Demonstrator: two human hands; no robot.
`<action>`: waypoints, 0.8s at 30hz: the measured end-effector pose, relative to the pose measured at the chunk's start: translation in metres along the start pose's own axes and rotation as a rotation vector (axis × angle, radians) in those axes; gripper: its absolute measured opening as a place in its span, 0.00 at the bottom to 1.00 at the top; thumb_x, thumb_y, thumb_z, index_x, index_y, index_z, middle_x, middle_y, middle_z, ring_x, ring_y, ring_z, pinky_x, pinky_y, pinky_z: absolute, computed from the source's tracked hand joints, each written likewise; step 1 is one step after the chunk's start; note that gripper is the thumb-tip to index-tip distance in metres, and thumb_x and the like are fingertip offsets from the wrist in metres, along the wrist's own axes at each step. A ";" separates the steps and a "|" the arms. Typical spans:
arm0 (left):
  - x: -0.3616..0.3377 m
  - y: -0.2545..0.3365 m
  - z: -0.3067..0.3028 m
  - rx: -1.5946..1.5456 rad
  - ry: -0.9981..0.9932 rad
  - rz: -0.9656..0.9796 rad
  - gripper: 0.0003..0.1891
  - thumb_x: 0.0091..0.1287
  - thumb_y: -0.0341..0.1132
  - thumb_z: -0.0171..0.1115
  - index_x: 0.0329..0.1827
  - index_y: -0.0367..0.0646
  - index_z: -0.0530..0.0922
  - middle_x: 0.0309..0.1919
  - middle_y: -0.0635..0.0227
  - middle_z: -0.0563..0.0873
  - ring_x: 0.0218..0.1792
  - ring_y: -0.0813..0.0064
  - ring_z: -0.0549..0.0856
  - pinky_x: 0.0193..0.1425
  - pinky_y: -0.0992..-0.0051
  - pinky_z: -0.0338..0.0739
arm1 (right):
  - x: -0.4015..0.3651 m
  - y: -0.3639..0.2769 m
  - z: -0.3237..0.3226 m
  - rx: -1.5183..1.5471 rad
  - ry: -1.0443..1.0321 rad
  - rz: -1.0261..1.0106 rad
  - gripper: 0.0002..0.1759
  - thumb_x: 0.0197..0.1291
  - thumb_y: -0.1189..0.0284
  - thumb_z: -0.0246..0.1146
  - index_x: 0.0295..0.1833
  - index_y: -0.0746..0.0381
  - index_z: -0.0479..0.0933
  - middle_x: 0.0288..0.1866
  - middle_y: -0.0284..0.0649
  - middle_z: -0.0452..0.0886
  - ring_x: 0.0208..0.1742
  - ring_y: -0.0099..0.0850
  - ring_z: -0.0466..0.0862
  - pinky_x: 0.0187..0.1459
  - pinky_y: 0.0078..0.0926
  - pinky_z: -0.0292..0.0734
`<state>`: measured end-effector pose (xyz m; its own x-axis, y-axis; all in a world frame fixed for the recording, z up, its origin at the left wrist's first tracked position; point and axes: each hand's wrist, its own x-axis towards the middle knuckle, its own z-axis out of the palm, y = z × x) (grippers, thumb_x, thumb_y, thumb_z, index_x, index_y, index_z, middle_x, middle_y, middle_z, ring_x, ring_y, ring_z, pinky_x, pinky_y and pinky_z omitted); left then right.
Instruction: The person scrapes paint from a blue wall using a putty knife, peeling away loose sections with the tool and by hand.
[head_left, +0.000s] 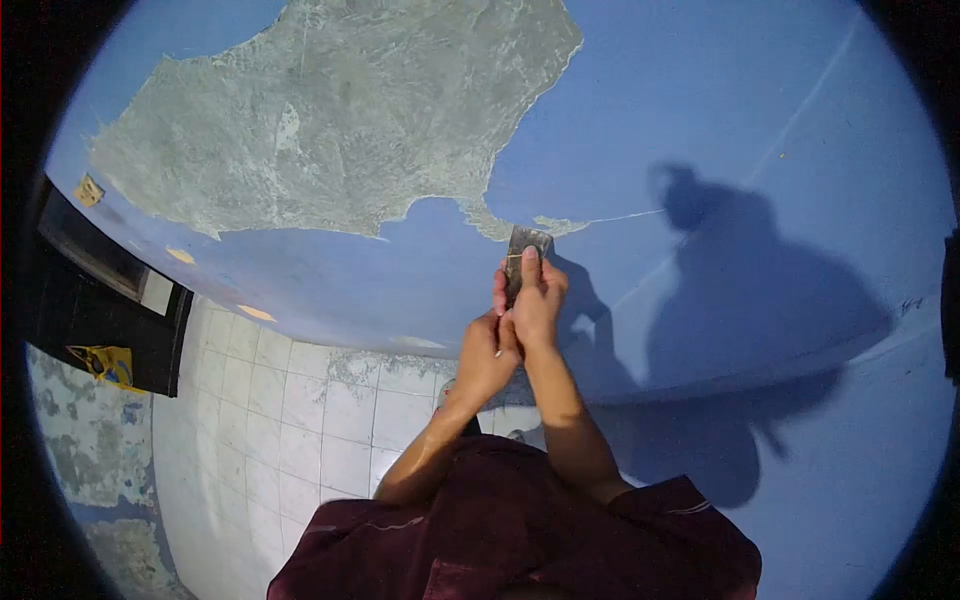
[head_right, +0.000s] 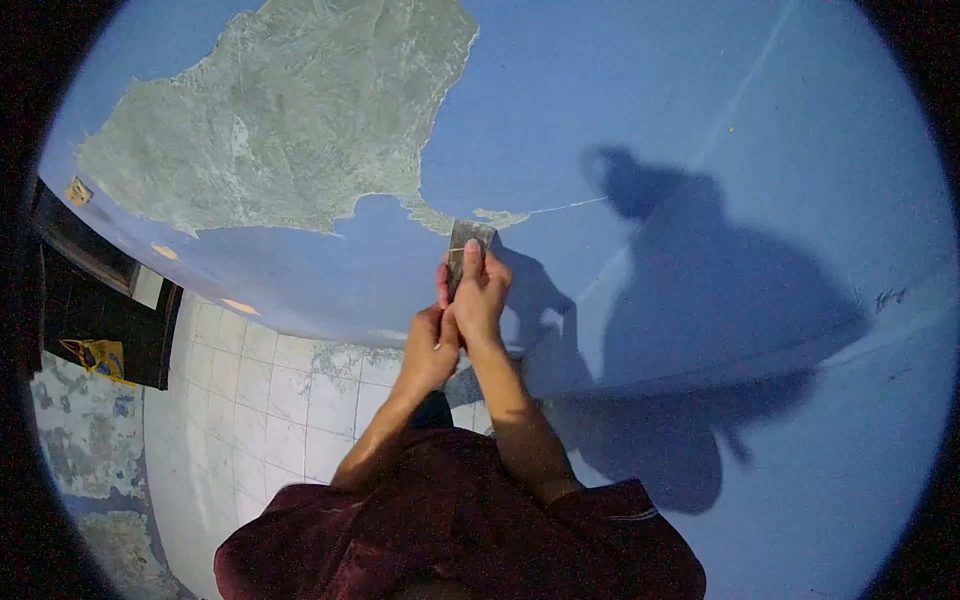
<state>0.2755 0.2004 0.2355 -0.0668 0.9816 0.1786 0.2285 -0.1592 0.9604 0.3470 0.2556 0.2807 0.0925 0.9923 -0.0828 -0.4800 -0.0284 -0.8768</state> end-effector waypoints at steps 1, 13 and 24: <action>0.002 -0.006 0.004 0.000 0.000 0.001 0.15 0.74 0.35 0.44 0.38 0.31 0.73 0.15 0.67 0.75 0.11 0.78 0.72 0.14 0.73 0.64 | 0.002 -0.001 -0.001 0.001 -0.001 -0.001 0.20 0.72 0.62 0.51 0.32 0.66 0.74 0.19 0.36 0.75 0.14 0.23 0.71 0.14 0.21 0.63; 0.002 -0.004 0.021 -0.070 0.055 -0.041 0.11 0.71 0.31 0.48 0.37 0.30 0.74 0.20 0.63 0.79 0.12 0.78 0.74 0.15 0.72 0.65 | 0.010 0.005 -0.011 -0.060 0.003 -0.037 0.22 0.73 0.61 0.50 0.31 0.67 0.74 0.19 0.38 0.75 0.14 0.24 0.71 0.14 0.22 0.64; 0.006 -0.035 0.041 -0.117 0.109 -0.038 0.16 0.73 0.35 0.47 0.32 0.30 0.73 0.18 0.64 0.78 0.17 0.77 0.75 0.20 0.71 0.67 | 0.011 -0.002 -0.017 -0.318 -0.017 -0.089 0.22 0.73 0.61 0.50 0.30 0.66 0.74 0.18 0.37 0.76 0.15 0.22 0.72 0.15 0.22 0.66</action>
<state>0.3072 0.2165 0.1940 -0.1793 0.9710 0.1580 0.1093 -0.1399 0.9841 0.3638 0.2642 0.2736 0.1055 0.9944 0.0062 -0.1741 0.0246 -0.9844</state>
